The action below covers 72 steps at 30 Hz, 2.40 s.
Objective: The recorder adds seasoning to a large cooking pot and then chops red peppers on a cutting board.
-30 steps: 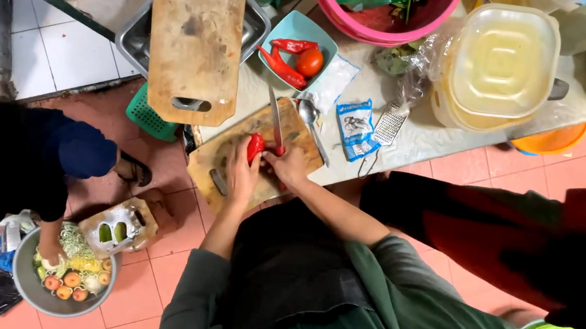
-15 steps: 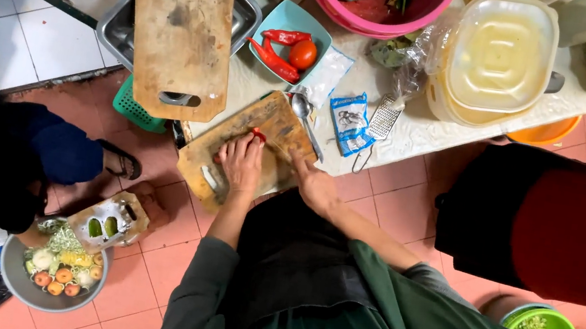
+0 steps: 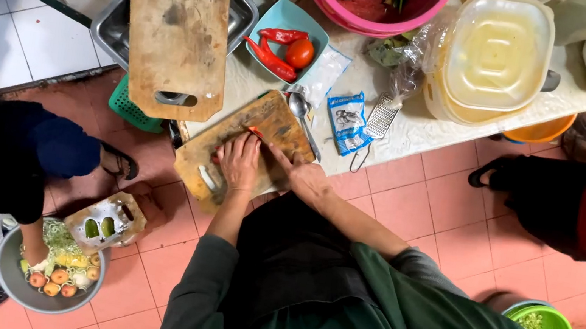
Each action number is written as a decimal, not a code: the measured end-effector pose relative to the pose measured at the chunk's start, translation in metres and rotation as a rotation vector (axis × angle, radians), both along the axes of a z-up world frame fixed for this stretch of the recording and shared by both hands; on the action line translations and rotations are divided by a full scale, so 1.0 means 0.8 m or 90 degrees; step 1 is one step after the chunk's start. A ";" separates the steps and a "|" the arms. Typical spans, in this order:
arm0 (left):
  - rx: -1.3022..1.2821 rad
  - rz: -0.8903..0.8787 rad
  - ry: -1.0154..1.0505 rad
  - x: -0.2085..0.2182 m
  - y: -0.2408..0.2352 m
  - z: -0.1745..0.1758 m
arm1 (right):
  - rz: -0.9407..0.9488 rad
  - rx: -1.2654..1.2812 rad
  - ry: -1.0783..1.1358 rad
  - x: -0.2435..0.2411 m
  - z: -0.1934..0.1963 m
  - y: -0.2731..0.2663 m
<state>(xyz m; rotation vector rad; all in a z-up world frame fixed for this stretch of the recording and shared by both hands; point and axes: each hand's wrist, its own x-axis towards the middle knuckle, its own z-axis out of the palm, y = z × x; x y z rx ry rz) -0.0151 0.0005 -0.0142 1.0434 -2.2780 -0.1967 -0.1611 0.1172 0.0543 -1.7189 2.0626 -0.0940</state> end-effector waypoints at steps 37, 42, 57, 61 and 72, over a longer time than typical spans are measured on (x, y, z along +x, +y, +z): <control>0.018 -0.019 0.008 0.005 -0.006 -0.011 | -0.091 0.075 -0.104 0.000 0.018 0.042; 0.037 -0.002 0.023 0.002 -0.007 -0.009 | -0.082 0.066 -0.118 0.007 0.024 0.025; 0.042 -0.021 0.034 0.003 -0.009 -0.009 | -0.126 0.093 -0.116 0.011 0.016 0.047; 0.048 -0.012 0.037 0.006 -0.007 -0.021 | -0.113 0.034 -0.121 0.018 0.000 0.038; 0.026 -0.019 0.047 0.006 -0.007 -0.020 | -0.111 0.015 -0.121 0.031 0.004 -0.004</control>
